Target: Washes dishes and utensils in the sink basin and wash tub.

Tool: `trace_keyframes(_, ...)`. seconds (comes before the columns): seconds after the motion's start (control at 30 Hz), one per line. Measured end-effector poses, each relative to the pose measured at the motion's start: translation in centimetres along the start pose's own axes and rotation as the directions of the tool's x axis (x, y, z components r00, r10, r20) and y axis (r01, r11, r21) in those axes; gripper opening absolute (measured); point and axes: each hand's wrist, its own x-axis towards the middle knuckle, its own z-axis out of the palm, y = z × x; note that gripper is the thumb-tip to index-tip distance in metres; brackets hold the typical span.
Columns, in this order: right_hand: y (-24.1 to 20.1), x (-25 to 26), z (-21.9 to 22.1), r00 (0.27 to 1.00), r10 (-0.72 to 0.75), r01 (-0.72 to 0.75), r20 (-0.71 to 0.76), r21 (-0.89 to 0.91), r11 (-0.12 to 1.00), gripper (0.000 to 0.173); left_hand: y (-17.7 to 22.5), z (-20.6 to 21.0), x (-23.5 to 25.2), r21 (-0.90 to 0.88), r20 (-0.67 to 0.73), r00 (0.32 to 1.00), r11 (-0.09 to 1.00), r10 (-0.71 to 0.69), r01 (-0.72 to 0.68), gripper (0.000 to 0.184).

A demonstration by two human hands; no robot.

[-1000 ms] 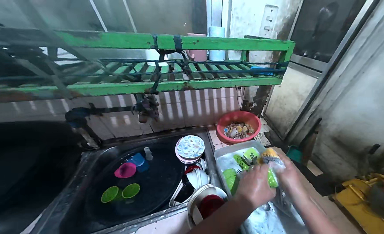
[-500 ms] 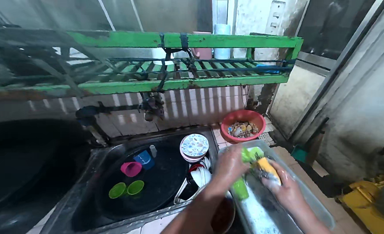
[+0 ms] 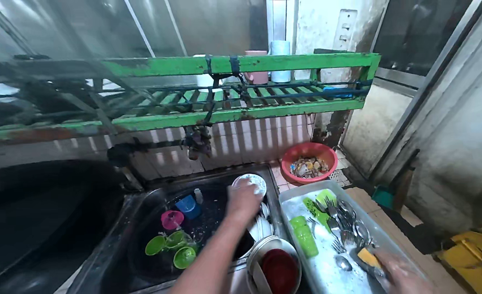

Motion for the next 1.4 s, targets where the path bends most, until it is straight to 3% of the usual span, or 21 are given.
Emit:
trace_keyframes(0.1,-0.3,0.7,-0.1,0.983,0.087,-0.082,0.161,-0.034,0.996,0.062,7.0,3.4,-0.3,0.057,0.216,0.943,0.961,0.254,-0.272,0.055)
trace_keyframes(0.23,-0.1,1.0,-0.3,0.965,0.124,-0.121,0.232,-0.027,0.992,0.078,10.9,5.5,-0.7,0.093,0.529,0.831,0.961,0.173,-0.259,0.063)
trace_keyframes(0.37,0.8,1.1,0.0,0.977,0.109,-0.126,0.183,0.081,0.989,0.086,10.7,4.0,-0.9,-0.007,0.613,0.754,0.956,0.236,-0.293,0.051)
trace_keyframes(0.47,-0.5,1.2,-0.7,0.991,0.069,-0.089,0.111,0.182,0.979,0.078,10.3,2.2,-2.8,-0.182,0.575,0.727,0.925,0.375,-0.333,0.041)
trace_keyframes(0.53,-2.7,1.3,-1.0,1.000,-0.024,0.026,-0.011,0.222,0.975,0.071,10.5,1.5,-4.0,-0.269,0.502,0.734,0.890,0.457,-0.369,0.036)
trace_keyframes(0.63,-5.7,3.4,0.2,0.988,-0.149,0.154,-0.044,0.416,0.896,0.092,11.0,-0.4,-5.5,-0.418,0.407,0.731,0.823,0.547,-0.383,0.032)
trace_keyframes(0.73,-7.6,5.8,1.3,0.989,-0.144,0.069,0.041,0.729,0.681,0.120,11.6,-2.2,-6.1,-0.584,0.286,0.759,0.734,0.585,-0.346,0.030)
trace_keyframes(0.8,-8.2,6.4,1.4,0.993,-0.048,-0.059,0.108,0.806,0.589,0.118,12.2,-3.0,-6.2,-0.658,0.239,0.815,0.705,0.529,-0.265,0.027)
trace_keyframes(0.83,-8.5,6.5,1.3,0.990,0.002,-0.114,0.138,0.805,0.582,0.108,12.6,-3.2,-6.2,-0.664,0.221,0.844,0.710,0.488,-0.237,0.026)
trace_keyframes(0.93,-8.8,6.4,1.4,0.984,0.067,-0.161,0.166,0.651,0.742,0.077,13.6,-2.8,-5.9,-0.588,0.212,0.876,0.772,0.433,-0.240,0.024)
trace_keyframes(1.07,-6.4,4.3,0.1,0.999,-0.006,-0.011,0.031,0.521,0.853,0.068,12.4,-0.6,-4.9,-0.455,0.210,0.817,0.794,0.537,-0.404,0.025)
trace_keyframes(1.1,-5.1,3.5,-0.9,1.000,0.005,-0.010,0.011,0.461,0.887,0.065,11.8,-0.1,-4.6,-0.490,0.229,0.821,0.790,0.524,-0.368,0.025)
trace_keyframes(1.17,-2.4,1.9,-2.8,0.996,0.082,-0.091,0.041,0.332,0.939,0.060,10.8,0.8,-4.2,-0.649,0.323,0.841,0.748,0.434,-0.137,0.026)
trace_keyframes(1.2,-1.1,1.5,-3.4,0.986,0.131,-0.154,0.100,0.270,0.950,0.061,10.5,1.3,-4.3,-0.750,0.380,0.845,0.661,0.376,0.043,0.026)
trace_keyframes(1.27,0.1,1.2,-3.7,0.935,0.227,-0.268,0.273,0.125,0.955,0.074,10.7,2.3,-4.6,-0.863,0.470,0.824,0.363,0.316,0.353,0.020)
trace_keyframes(1.33,-0.1,1.4,-3.0,0.871,0.293,-0.310,0.394,-0.022,0.951,0.087,11.3,2.7,-4.7,-0.846,0.527,0.782,0.123,0.332,0.519,0.021)
trace_keyframes(1.4,-0.9,1.8,-1.8,0.847,0.315,-0.294,0.429,-0.115,0.949,0.099,12.3,2.7,-4.8,-0.807,0.562,0.763,0.007,0.319,0.591,0.028)
